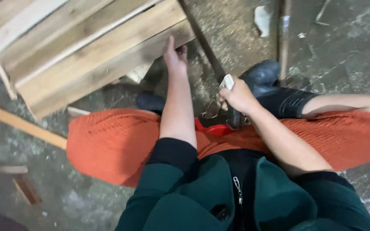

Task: Sanding a wooden plank by hand using sandpaper and a sanding block to smooth the surface.

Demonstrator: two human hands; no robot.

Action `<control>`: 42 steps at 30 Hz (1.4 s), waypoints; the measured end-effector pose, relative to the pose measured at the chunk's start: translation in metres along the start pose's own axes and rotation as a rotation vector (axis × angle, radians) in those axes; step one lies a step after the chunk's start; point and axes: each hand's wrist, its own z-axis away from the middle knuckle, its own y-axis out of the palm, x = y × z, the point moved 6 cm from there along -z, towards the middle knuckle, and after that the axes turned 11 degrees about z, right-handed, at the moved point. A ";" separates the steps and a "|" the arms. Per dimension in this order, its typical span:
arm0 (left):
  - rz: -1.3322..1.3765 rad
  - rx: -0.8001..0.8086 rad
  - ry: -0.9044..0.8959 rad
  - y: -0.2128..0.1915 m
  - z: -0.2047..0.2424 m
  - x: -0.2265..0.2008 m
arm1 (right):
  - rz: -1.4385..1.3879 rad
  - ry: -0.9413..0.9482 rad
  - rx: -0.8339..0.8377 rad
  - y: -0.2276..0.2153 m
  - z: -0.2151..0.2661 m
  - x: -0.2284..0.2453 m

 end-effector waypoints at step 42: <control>-0.423 -0.155 -0.139 -0.001 0.001 0.020 | 0.522 -0.184 -0.267 0.015 -0.082 -0.039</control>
